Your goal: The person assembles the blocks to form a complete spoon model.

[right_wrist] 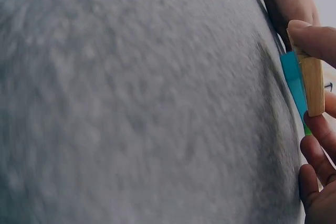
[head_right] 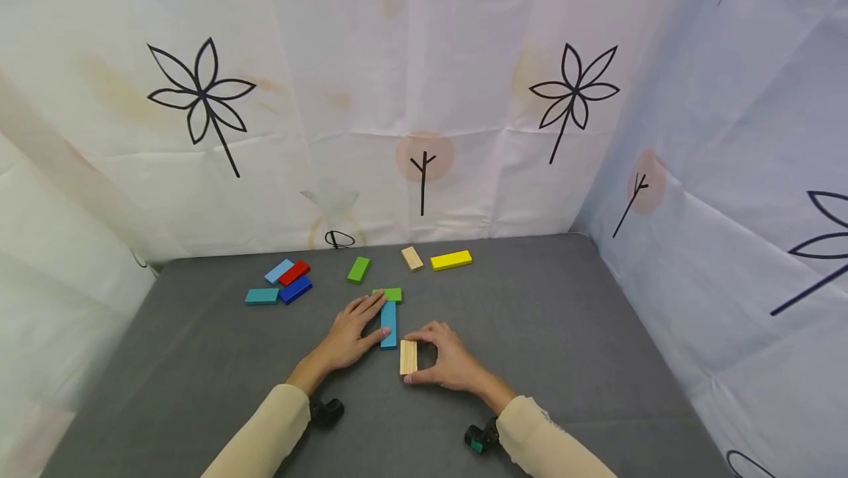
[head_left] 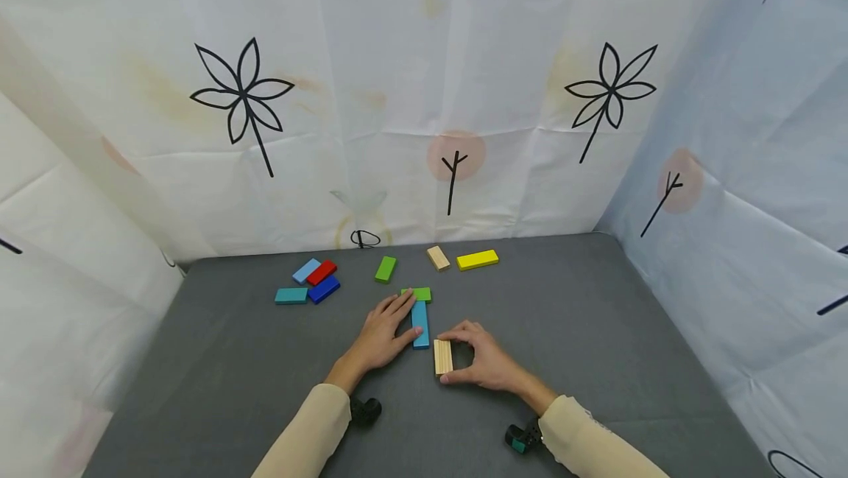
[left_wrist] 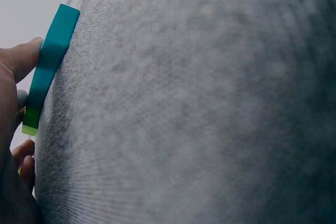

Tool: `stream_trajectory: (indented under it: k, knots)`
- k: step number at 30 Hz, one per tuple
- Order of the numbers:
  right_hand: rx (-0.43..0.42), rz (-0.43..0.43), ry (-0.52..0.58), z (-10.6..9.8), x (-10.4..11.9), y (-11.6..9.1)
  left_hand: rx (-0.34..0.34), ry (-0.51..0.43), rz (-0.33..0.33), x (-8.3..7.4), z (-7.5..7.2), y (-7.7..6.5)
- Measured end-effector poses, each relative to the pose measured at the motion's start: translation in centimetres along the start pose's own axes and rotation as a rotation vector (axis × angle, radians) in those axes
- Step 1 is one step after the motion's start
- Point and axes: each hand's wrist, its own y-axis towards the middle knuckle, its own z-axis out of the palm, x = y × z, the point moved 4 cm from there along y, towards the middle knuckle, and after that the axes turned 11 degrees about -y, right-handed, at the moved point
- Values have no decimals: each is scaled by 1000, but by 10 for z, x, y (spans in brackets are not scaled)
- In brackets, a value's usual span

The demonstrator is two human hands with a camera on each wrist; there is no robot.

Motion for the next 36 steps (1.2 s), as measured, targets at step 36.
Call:
stream_trajectory:
  k: [36]
  knots:
    - [-60, -98, -154, 27, 19, 10, -3, -2, 11, -2, -2, 0]
